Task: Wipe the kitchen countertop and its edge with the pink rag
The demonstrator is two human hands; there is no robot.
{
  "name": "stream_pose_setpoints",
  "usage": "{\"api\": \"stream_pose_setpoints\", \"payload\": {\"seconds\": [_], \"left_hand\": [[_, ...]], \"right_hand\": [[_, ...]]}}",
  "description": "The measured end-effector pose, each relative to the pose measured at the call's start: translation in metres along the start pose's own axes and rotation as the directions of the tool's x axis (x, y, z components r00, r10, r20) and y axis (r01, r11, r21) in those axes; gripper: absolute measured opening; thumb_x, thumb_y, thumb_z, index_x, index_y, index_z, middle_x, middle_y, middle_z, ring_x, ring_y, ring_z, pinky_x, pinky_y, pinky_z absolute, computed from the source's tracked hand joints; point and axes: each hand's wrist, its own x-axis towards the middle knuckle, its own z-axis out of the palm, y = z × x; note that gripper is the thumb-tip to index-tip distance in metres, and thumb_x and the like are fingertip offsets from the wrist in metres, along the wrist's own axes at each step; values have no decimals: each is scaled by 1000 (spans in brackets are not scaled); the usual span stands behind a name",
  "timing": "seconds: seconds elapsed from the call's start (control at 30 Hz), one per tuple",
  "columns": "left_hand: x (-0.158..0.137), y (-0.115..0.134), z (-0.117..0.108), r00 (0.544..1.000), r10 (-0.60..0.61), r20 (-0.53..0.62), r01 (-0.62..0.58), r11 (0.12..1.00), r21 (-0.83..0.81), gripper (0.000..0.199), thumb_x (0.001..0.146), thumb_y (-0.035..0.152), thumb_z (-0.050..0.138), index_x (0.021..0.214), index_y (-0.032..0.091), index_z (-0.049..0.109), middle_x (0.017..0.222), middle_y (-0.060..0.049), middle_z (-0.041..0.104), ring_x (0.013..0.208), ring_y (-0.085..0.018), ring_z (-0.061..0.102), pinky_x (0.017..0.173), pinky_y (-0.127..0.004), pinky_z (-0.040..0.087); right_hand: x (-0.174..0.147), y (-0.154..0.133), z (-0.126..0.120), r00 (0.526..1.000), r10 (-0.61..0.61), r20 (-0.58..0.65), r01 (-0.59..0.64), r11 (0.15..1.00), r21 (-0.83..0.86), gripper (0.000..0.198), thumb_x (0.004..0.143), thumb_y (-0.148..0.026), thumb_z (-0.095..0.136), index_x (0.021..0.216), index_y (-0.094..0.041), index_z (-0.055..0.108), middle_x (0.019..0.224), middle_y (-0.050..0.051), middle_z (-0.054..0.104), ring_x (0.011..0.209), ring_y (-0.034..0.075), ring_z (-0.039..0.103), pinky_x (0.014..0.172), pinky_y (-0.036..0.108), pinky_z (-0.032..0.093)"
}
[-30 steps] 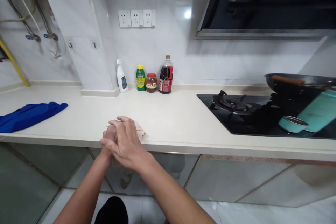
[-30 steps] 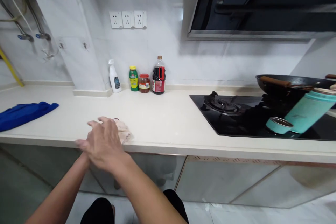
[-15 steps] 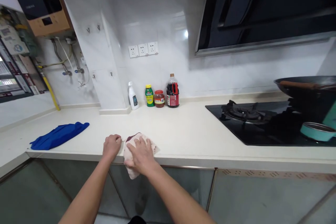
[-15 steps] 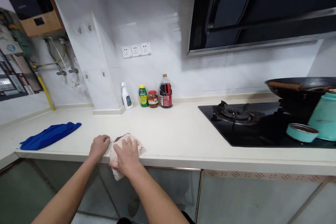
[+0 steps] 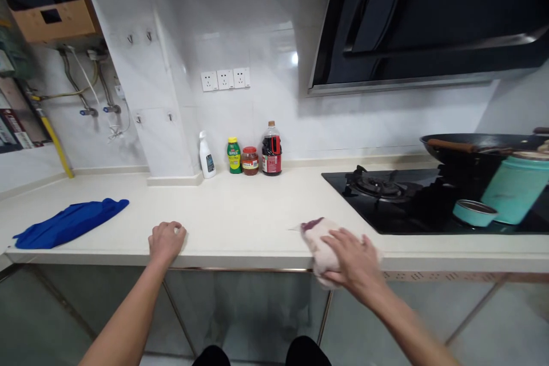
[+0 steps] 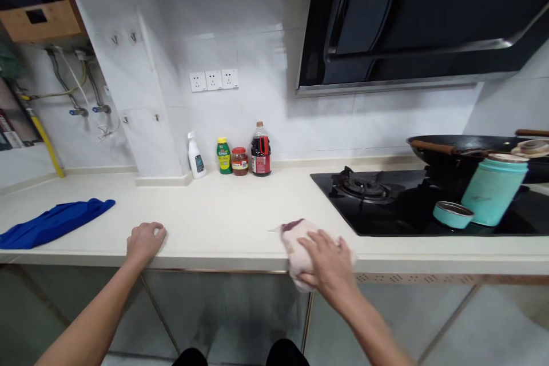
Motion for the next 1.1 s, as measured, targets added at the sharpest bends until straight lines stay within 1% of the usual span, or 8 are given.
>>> {"api": "stream_pose_setpoints", "payload": {"seconds": [0.13,0.2,0.27,0.37,0.53,0.63,0.83,1.1], "left_hand": [[0,1,0,1000,-3,-15,3,1000,5,42,89,39,40,105,22,75,123,-18,69,119,-38,55,96,-50,45],[0,3,0,1000,-2,-16,2,1000,8,43,89,40,40,105,22,75,124,-18,68,119,-39,55,96,-50,45],[0,5,0,1000,-2,-13,2,1000,11,44,89,42,40,107,21,75,125,-19,67,120,-39,55,97,-51,44],[0,8,0,1000,-10,0,10,1000,15,47,88,43,39,109,20,74,126,-21,66,123,-41,53,100,-54,42],[0,9,0,1000,-11,16,11,1000,19,48,89,44,37,111,20,73,128,-21,64,124,-40,51,102,-53,41],[0,8,-1,1000,-5,25,4,1000,26,48,90,45,37,111,21,73,128,-20,63,125,-39,51,103,-52,41],[2,7,0,998,-16,53,14,999,41,48,90,45,37,112,21,73,130,-19,63,127,-39,50,105,-52,41],[1,11,-4,996,-39,81,34,998,56,46,89,42,42,117,21,72,134,-18,62,130,-40,49,106,-52,40]], "right_hand": [[-35,91,7,978,202,-41,-206,963,-173,72,69,-43,79,136,-31,58,151,11,47,141,38,38,109,69,28],[-44,115,7,963,265,-45,-269,941,-205,71,69,-43,77,137,-30,57,152,12,46,140,38,39,108,67,30],[-46,119,6,961,276,-24,-275,937,-214,72,69,-42,75,137,-29,57,151,12,47,138,37,41,108,62,33],[-36,91,1,974,227,-14,-225,954,-199,73,69,-41,76,138,-28,56,150,14,48,135,37,42,108,59,33],[-3,11,-13,999,32,14,-31,998,-57,70,71,-34,79,137,-28,57,146,12,51,131,36,44,105,54,34],[15,-26,-24,999,-40,31,39,998,39,71,70,-35,83,136,-28,57,145,11,52,129,36,45,103,52,34],[34,-60,-37,989,-119,82,106,983,152,76,69,-34,90,137,-27,56,147,12,50,130,36,44,104,52,34],[52,-106,-33,978,-179,102,148,955,257,83,68,-37,94,140,-26,53,151,14,45,137,39,38,110,58,30]]}}
